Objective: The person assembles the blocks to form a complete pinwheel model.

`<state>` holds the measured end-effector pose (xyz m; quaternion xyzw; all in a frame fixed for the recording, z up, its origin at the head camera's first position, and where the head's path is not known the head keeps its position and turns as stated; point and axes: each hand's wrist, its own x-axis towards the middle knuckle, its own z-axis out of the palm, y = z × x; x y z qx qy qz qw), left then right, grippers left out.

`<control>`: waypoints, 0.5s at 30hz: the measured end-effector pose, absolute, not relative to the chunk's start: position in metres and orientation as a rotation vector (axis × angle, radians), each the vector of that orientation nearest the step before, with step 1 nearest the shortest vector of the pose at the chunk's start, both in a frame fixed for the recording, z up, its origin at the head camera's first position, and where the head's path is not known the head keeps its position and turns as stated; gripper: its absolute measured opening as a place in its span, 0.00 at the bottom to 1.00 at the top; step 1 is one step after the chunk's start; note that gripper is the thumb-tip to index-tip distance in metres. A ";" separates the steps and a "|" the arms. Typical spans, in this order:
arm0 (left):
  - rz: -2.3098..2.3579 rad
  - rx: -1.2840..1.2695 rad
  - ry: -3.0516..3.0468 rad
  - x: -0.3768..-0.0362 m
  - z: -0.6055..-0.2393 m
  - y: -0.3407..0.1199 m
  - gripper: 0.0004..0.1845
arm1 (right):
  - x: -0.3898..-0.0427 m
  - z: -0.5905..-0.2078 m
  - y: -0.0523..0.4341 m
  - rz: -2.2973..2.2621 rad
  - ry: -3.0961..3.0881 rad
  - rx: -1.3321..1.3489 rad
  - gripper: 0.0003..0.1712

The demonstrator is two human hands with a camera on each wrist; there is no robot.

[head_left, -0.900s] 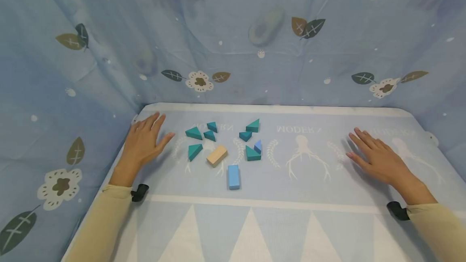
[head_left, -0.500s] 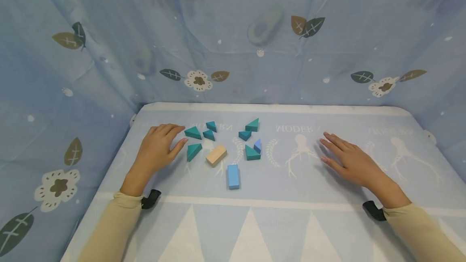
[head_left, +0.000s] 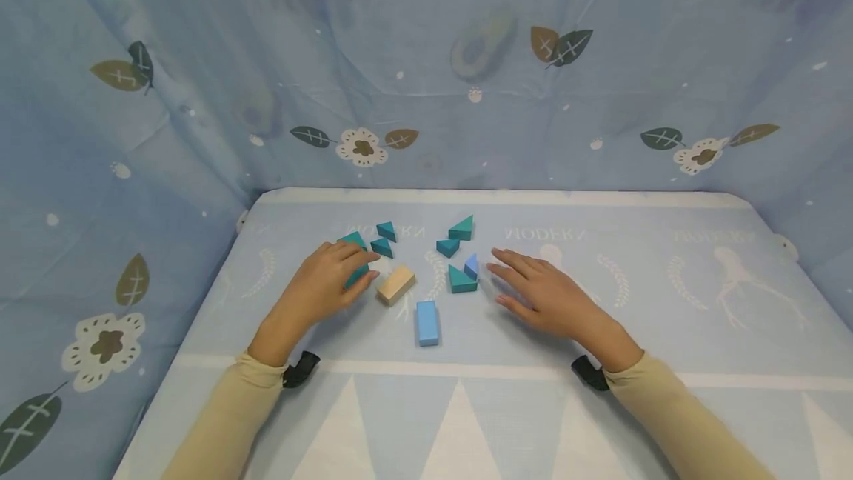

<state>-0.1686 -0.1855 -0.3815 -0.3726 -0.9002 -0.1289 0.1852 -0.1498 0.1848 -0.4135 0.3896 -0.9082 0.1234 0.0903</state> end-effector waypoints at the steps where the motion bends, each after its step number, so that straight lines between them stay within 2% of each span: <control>1: -0.379 -1.063 -2.540 -0.169 -0.383 -0.185 0.13 | -0.149 -0.413 0.177 0.377 -2.686 1.184 0.30; 8: -0.450 -1.122 -2.608 -0.167 -0.393 -0.181 0.08 | -0.142 -0.410 0.128 0.457 -2.608 1.330 0.23; 15: -0.500 -1.211 -2.620 -0.168 -0.401 -0.175 0.08 | -0.131 -0.415 0.105 0.469 -2.527 1.451 0.21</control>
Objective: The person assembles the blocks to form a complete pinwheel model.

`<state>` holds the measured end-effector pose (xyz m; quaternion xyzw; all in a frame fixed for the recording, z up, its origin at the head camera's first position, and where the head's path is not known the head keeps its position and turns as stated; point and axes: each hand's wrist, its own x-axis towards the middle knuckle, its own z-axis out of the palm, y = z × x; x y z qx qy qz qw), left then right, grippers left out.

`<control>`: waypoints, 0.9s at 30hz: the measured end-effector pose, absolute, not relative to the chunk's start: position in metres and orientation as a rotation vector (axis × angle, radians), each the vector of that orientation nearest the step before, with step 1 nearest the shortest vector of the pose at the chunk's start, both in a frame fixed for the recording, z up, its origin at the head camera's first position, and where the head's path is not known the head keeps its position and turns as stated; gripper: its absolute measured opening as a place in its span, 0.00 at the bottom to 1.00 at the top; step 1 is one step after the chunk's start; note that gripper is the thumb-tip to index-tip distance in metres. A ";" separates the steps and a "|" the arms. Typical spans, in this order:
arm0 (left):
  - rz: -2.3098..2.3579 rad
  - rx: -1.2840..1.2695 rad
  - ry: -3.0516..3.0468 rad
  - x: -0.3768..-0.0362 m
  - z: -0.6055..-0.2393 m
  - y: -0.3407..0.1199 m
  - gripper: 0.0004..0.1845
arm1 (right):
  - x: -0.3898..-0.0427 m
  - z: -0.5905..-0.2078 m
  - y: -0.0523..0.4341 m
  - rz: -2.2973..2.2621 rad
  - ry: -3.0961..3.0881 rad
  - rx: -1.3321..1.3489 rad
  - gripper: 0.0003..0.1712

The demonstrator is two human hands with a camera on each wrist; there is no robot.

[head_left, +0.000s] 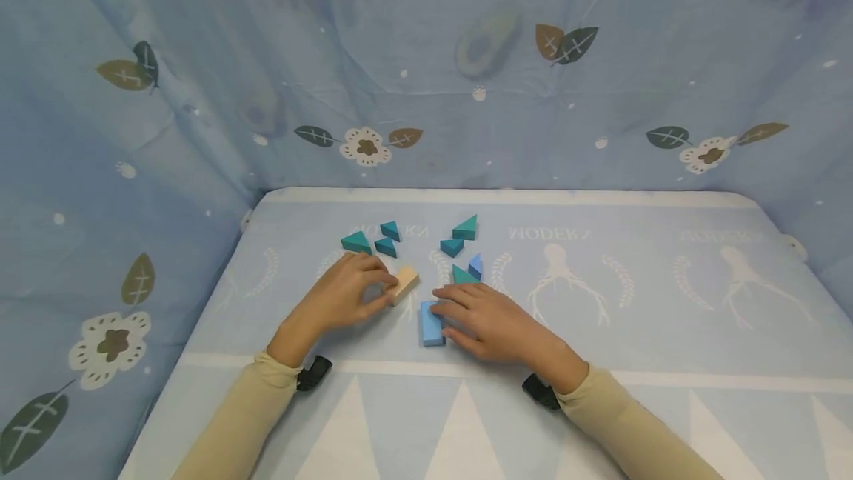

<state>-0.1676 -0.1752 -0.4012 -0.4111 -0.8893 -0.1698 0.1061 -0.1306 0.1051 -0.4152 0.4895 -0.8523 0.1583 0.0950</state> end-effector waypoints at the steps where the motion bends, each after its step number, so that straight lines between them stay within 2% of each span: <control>1: -0.498 -1.217 -2.619 -0.168 -0.402 -0.175 0.09 | -0.129 -0.416 0.105 0.470 -2.518 1.458 0.21; 13: -0.451 -1.214 -2.655 -0.168 -0.405 -0.175 0.13 | -0.126 -0.415 0.106 0.466 -2.523 1.515 0.18; 27: -0.460 -1.186 -2.618 -0.168 -0.410 -0.174 0.09 | -0.120 -0.416 0.103 0.487 -2.486 1.565 0.17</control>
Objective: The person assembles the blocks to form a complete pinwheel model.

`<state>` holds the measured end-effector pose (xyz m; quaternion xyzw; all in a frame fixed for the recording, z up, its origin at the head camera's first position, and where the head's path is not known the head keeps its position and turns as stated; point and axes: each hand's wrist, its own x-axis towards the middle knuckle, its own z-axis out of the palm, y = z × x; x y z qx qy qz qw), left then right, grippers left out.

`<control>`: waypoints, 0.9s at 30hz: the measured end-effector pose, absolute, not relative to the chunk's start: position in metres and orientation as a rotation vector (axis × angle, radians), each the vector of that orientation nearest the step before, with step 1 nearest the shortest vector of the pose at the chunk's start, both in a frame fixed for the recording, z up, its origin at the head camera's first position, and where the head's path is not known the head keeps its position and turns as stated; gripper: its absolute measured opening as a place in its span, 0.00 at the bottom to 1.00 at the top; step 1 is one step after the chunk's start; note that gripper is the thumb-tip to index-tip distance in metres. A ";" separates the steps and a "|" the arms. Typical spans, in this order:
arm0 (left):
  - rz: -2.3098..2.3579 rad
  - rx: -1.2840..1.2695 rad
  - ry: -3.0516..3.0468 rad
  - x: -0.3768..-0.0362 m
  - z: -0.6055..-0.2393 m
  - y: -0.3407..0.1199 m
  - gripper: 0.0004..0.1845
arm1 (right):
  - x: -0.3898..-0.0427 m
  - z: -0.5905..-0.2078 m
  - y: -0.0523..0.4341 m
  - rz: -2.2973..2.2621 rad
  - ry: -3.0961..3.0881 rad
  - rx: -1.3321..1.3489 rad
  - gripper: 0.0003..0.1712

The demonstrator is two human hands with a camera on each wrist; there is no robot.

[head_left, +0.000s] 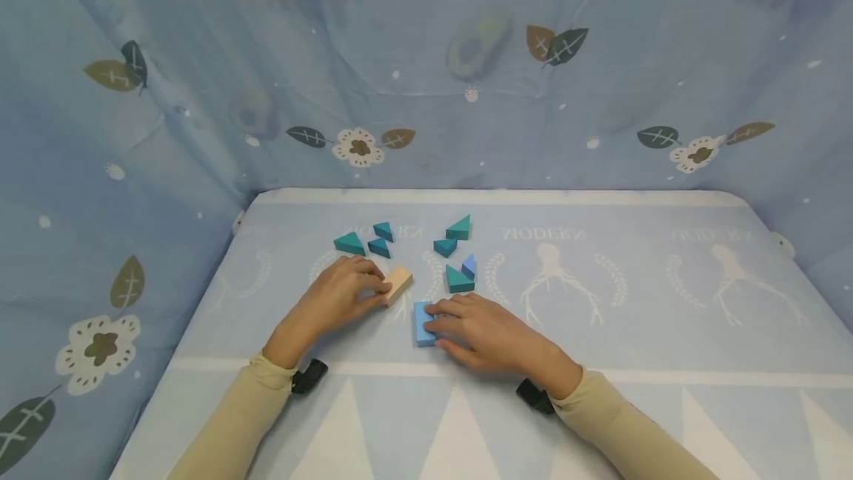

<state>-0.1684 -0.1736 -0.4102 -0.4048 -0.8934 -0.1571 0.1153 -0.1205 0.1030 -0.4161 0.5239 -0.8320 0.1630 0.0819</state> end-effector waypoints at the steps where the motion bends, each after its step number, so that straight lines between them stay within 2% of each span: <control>1: -0.456 -1.183 -2.611 -0.169 -0.410 -0.173 0.08 | -0.120 -0.416 0.103 0.481 -2.485 1.567 0.17; 9: -0.423 -1.172 -2.602 -0.168 -0.409 -0.171 0.06 | -0.120 -0.414 0.103 0.444 -2.553 1.556 0.18; 27: -0.382 -1.253 -2.665 -0.165 -0.402 -0.172 0.11 | -0.113 -0.409 0.105 0.417 -2.714 1.585 0.27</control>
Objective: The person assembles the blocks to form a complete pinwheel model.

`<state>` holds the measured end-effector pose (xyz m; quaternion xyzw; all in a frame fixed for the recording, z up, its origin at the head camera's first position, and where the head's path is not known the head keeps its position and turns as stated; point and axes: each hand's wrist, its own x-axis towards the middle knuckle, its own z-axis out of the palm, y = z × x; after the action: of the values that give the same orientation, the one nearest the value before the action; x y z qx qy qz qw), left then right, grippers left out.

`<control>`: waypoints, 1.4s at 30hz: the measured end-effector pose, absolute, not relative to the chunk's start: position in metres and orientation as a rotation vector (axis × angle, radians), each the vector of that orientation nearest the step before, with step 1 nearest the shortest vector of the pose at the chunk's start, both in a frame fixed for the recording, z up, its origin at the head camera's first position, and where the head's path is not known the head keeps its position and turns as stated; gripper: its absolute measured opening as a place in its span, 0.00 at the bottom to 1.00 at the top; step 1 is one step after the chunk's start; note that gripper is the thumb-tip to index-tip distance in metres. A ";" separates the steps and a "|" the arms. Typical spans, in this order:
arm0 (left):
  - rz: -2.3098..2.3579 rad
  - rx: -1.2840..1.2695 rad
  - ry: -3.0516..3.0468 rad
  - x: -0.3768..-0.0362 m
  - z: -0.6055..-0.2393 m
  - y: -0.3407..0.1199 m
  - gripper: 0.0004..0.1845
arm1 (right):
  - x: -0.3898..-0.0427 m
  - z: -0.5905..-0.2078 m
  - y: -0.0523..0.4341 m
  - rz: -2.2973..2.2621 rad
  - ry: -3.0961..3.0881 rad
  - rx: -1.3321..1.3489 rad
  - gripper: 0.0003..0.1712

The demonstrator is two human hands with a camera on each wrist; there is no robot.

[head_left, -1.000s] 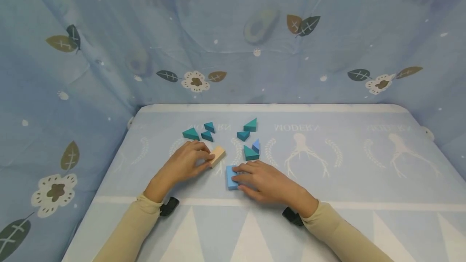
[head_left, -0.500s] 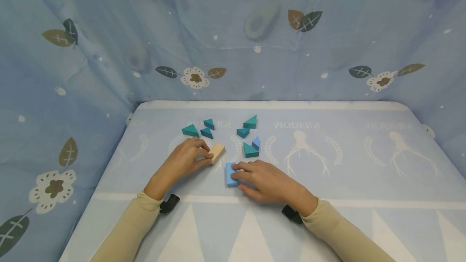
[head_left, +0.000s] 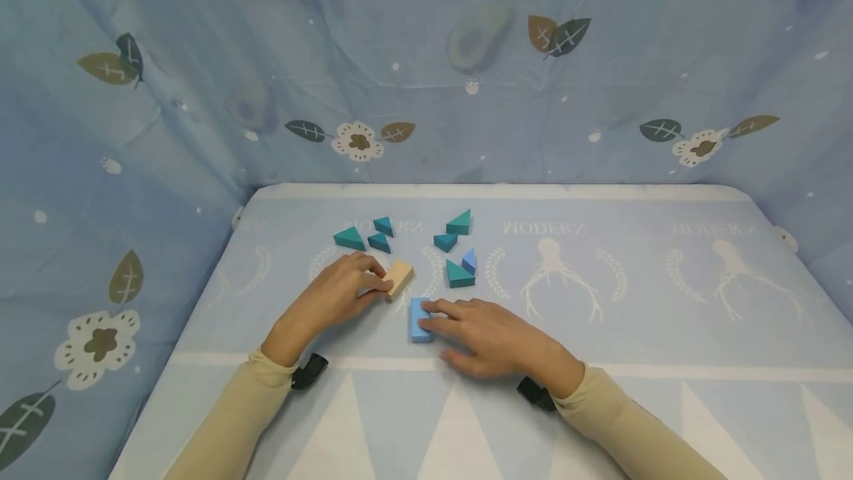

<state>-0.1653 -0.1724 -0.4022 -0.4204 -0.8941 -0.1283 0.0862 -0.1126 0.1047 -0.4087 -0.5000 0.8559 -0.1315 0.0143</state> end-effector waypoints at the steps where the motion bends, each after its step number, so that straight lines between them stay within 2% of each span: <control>1: -0.384 -1.254 -2.661 -0.165 -0.402 -0.172 0.11 | -0.112 -0.409 0.105 -0.409 2.665 -1.561 0.27; 10: -0.466 -1.262 -2.689 -0.164 -0.403 -0.169 0.14 | -0.108 -0.408 0.103 -0.375 2.652 -1.543 0.33; 32: -0.529 -1.219 -2.820 -0.157 -0.404 -0.164 0.18 | -0.107 -0.412 0.100 -0.311 2.666 -1.575 0.34; 42: -0.552 -1.246 -2.808 -0.161 -0.407 -0.166 0.19 | -0.112 -0.405 0.106 -0.464 2.601 -1.600 0.26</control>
<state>-0.1606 -0.1659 -0.4074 -0.3992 -0.8996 -0.1768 0.0104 -0.1119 0.1062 -0.4050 -0.5177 0.8418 -0.1502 0.0265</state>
